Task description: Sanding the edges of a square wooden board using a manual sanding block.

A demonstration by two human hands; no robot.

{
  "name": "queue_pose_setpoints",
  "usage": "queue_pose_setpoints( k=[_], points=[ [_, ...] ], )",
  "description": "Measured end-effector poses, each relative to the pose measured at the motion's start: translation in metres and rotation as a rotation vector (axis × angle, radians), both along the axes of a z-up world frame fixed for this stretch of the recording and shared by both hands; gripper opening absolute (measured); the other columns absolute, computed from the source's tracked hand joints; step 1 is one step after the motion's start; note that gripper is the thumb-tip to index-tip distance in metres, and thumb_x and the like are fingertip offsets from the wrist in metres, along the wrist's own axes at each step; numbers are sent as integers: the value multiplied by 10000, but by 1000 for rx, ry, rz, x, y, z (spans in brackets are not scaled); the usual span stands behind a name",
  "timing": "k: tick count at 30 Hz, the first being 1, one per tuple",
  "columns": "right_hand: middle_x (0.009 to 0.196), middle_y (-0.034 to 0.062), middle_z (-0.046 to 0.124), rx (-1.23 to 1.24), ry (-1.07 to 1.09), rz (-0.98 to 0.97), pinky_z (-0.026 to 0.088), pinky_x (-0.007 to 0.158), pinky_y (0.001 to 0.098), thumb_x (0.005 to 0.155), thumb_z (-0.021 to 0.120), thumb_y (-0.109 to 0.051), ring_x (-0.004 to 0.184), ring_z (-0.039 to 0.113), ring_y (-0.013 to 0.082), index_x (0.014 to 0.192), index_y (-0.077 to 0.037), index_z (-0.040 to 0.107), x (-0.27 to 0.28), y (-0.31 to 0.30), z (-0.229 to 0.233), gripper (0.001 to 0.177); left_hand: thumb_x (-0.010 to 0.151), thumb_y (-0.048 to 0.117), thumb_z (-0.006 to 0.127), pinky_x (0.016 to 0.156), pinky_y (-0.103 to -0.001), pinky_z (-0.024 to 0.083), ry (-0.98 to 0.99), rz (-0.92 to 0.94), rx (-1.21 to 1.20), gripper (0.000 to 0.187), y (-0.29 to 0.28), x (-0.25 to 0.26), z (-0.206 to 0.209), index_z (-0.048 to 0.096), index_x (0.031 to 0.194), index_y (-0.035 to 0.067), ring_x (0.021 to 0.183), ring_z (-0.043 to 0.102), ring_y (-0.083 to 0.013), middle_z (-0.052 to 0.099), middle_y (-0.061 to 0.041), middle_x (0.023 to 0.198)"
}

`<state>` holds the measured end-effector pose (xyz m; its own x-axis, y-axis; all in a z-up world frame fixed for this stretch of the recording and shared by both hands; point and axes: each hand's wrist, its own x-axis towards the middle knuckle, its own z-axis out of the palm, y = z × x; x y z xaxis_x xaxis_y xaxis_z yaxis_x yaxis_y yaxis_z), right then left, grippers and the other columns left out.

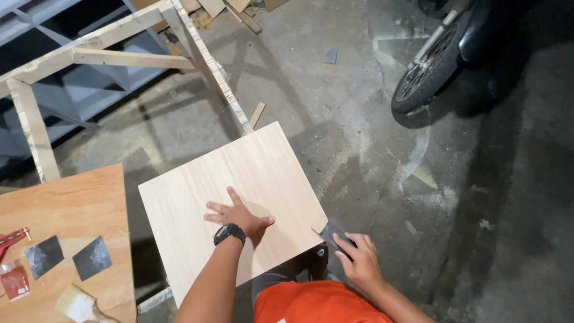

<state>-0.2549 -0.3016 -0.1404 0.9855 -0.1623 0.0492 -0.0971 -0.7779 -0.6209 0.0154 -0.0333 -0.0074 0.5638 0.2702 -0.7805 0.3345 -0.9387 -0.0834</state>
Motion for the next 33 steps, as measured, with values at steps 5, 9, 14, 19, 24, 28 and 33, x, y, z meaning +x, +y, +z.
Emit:
queue_pose_setpoints(
  k=[5,9,14,19,24,28,33],
  points=[
    [1223,111,672,-52,-34,9,537,974,502,992,748,-309,1159,643,348,1477,-307,719,112,15,0,486,703,841,919,1247,-791,159,-17,-54,22,1687,-4,-3,24,-277,1747,271,1601,-137,-659,-214,-421,1741],
    [1274,84,634,-64,44,-23,537,1017,482,1028,706,-367,1234,622,340,1485,-307,711,191,24,6,461,762,823,891,1262,-765,219,-35,-75,36,1594,-13,-8,48,-193,1779,245,1644,-16,-608,-83,-403,1786],
    [1253,88,644,-60,80,28,544,1004,487,1015,723,-336,1225,633,344,1462,-304,725,74,13,15,449,764,822,890,1281,-732,212,-33,-63,19,1595,-13,-8,54,-202,1777,251,1643,-24,-608,-101,-398,1786],
    [1281,17,636,-119,104,46,542,967,438,1005,705,-404,1221,638,294,1448,-371,719,43,4,-7,444,768,799,892,1249,-744,302,-42,-37,-13,1581,-8,-6,41,-201,1776,265,1628,-18,-635,-125,-395,1782],
    [1277,94,640,-73,86,-2,512,1014,496,1046,689,-343,1234,607,352,1515,-344,682,197,27,14,469,751,817,897,1190,-814,311,-46,-33,-10,1609,-4,-7,23,-233,1763,282,1620,-46,-647,-153,-392,1777],
    [1287,19,603,-101,88,-27,514,1027,460,1019,710,-398,1261,580,285,1470,-382,696,238,30,4,452,795,805,861,1223,-747,355,-53,-74,-7,1539,-9,-20,48,-213,1766,285,1624,-11,-644,-149,-397,1774],
    [1265,72,643,-109,147,32,525,1017,476,1030,689,-368,1235,620,324,1517,-364,680,129,19,19,487,879,987,504,1172,-838,275,-71,-439,26,1312,-2,-29,31,-85,1797,256,1655,-39,-606,-79,-336,1822]
  ],
)
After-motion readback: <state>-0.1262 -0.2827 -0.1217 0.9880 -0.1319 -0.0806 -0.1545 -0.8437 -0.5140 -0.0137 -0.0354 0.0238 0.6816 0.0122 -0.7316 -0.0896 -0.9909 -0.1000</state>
